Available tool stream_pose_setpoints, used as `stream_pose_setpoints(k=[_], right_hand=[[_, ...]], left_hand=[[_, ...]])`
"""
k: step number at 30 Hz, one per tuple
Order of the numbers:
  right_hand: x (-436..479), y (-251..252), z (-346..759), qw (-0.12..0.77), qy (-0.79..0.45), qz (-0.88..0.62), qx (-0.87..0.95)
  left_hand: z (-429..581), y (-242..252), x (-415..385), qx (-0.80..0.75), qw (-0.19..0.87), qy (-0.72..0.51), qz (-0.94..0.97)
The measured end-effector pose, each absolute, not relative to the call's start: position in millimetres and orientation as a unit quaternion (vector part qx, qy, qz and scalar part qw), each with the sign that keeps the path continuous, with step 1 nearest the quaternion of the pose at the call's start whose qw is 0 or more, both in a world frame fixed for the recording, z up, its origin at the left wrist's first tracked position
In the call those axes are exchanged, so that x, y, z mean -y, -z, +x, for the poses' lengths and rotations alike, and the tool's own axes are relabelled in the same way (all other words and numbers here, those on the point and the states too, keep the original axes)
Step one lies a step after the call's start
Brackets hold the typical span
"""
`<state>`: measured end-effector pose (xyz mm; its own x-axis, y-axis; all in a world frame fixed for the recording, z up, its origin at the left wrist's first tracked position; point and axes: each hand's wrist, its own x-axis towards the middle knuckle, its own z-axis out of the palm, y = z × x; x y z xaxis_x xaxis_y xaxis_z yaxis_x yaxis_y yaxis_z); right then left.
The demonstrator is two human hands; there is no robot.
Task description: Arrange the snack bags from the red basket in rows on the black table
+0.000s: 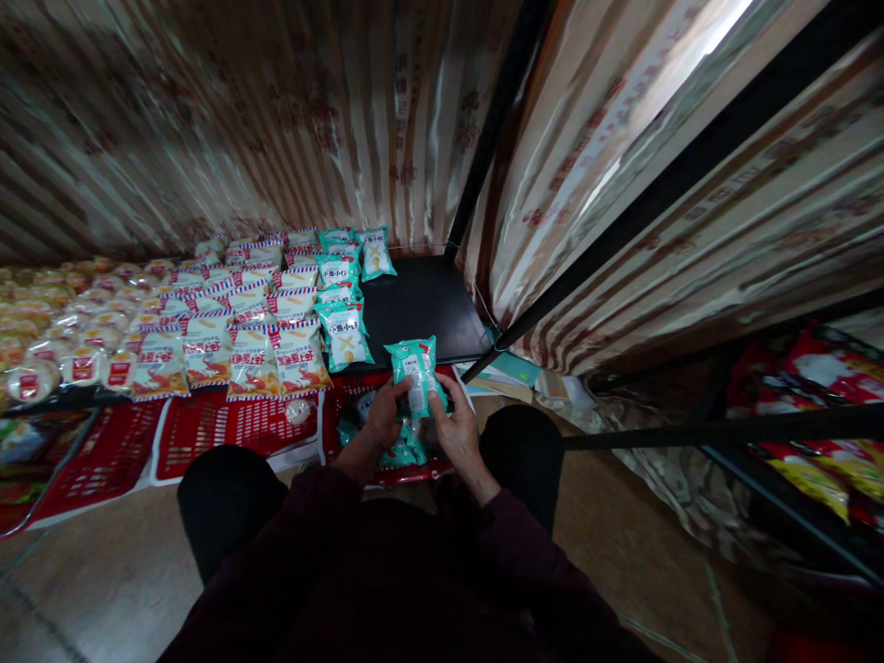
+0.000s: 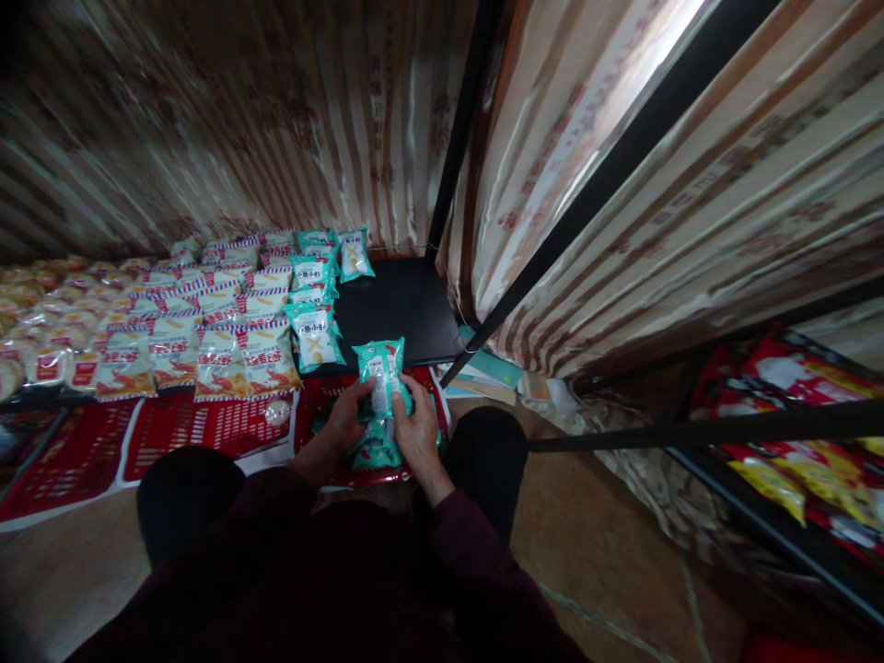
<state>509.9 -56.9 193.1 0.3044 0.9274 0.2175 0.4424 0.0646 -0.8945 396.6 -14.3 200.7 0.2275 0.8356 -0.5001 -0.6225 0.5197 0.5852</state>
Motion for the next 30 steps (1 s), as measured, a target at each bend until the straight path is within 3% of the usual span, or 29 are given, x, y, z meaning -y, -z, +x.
stream_pose_setpoints(k=[16,30], right_hand=[[55.5,-195.1,510.8,0.453,-0.095,-0.638,0.616],[56.2,-198.3,509.5,0.45,-0.152,-0.628,0.616]], left_hand=[[398.7,-205.6,15.1,-0.412,0.743,-0.496,0.181],[402.0,-215.3,19.5,-0.39,0.71,-0.521,0.27]])
